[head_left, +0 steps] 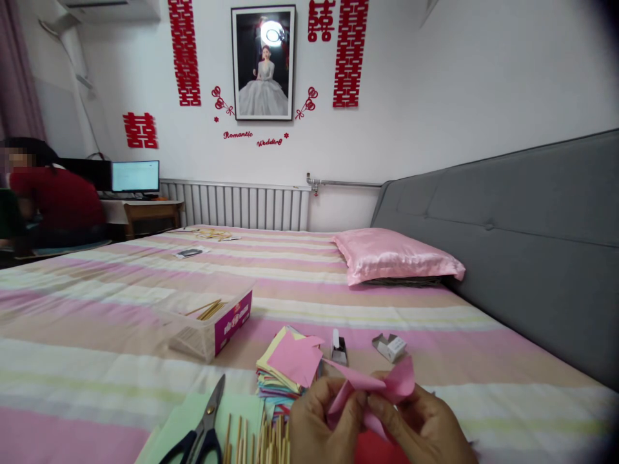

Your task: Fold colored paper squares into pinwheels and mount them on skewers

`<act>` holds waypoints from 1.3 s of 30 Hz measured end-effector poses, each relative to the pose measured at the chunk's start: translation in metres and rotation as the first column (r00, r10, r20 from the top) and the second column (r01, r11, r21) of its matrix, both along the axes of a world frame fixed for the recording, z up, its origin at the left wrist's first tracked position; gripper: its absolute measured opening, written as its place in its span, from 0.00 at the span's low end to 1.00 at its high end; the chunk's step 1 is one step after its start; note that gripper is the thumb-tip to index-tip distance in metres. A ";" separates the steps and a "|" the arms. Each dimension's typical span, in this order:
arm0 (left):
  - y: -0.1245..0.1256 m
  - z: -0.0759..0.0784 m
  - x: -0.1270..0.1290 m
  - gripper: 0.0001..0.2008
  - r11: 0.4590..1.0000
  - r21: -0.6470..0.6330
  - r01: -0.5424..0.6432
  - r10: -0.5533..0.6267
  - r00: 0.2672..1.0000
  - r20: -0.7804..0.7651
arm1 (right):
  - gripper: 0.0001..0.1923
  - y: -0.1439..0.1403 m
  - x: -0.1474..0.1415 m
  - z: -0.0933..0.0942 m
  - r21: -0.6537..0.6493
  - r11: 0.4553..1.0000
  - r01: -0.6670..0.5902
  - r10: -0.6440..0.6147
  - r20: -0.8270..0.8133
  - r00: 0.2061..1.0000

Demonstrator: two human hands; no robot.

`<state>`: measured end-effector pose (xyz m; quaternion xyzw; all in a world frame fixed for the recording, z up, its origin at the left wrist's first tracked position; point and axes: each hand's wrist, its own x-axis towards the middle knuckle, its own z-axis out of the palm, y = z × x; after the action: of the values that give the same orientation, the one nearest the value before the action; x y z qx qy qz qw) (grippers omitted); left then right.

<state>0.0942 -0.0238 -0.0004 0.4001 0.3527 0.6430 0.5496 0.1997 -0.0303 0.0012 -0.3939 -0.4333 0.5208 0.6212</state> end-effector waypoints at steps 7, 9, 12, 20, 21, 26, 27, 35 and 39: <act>-0.001 0.003 -0.001 0.06 0.999 0.039 0.024 -0.024 1.000 -0.012 | 0.16 0.000 -0.001 0.002 -0.010 1.000 -0.009 0.009 -0.014 1.000; -0.001 0.001 -0.002 0.07 0.998 0.056 0.021 -0.019 0.999 -0.044 | 0.15 0.001 -0.001 0.002 0.003 1.000 -0.006 0.006 0.003 1.000; 0.001 -0.007 -0.003 0.09 0.995 0.098 0.010 -0.001 0.996 -0.094 | 0.14 0.001 0.000 0.001 0.021 1.000 0.002 -0.003 0.039 0.999; 0.002 -0.010 -0.004 0.13 0.991 0.124 0.055 -0.038 0.990 -0.134 | 0.20 0.001 -0.001 0.000 0.013 0.998 0.055 -0.056 0.091 0.994; 0.001 -0.008 -0.004 0.13 0.991 0.120 0.052 -0.035 0.989 -0.144 | 0.20 0.001 -0.001 -0.001 0.011 0.998 0.062 -0.062 0.096 0.993; 0.002 -0.002 -0.005 0.12 0.989 0.095 0.111 -0.098 0.986 -0.135 | 0.19 -0.001 -0.002 0.000 0.012 0.997 0.083 -0.083 0.104 0.991; 0.003 -0.003 -0.006 0.12 0.988 0.081 0.129 -0.118 0.985 -0.127 | 0.19 -0.001 -0.002 0.001 0.009 0.996 0.089 -0.090 0.092 0.992; 0.015 -0.020 -0.005 0.10 0.975 0.004 0.224 -0.223 0.972 -0.067 | 0.14 0.008 0.007 -0.008 0.058 0.997 0.041 -0.051 0.181 0.982; 0.015 -0.018 -0.006 0.09 0.967 -0.005 0.253 -0.252 0.963 -0.095 | 0.13 0.011 0.012 -0.011 0.061 0.998 -0.007 -0.006 0.209 0.978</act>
<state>0.0879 -0.0086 -0.0181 0.4739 0.3219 0.5493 0.6083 0.2112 -0.0193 -0.0094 -0.4269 -0.5123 0.4631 0.5838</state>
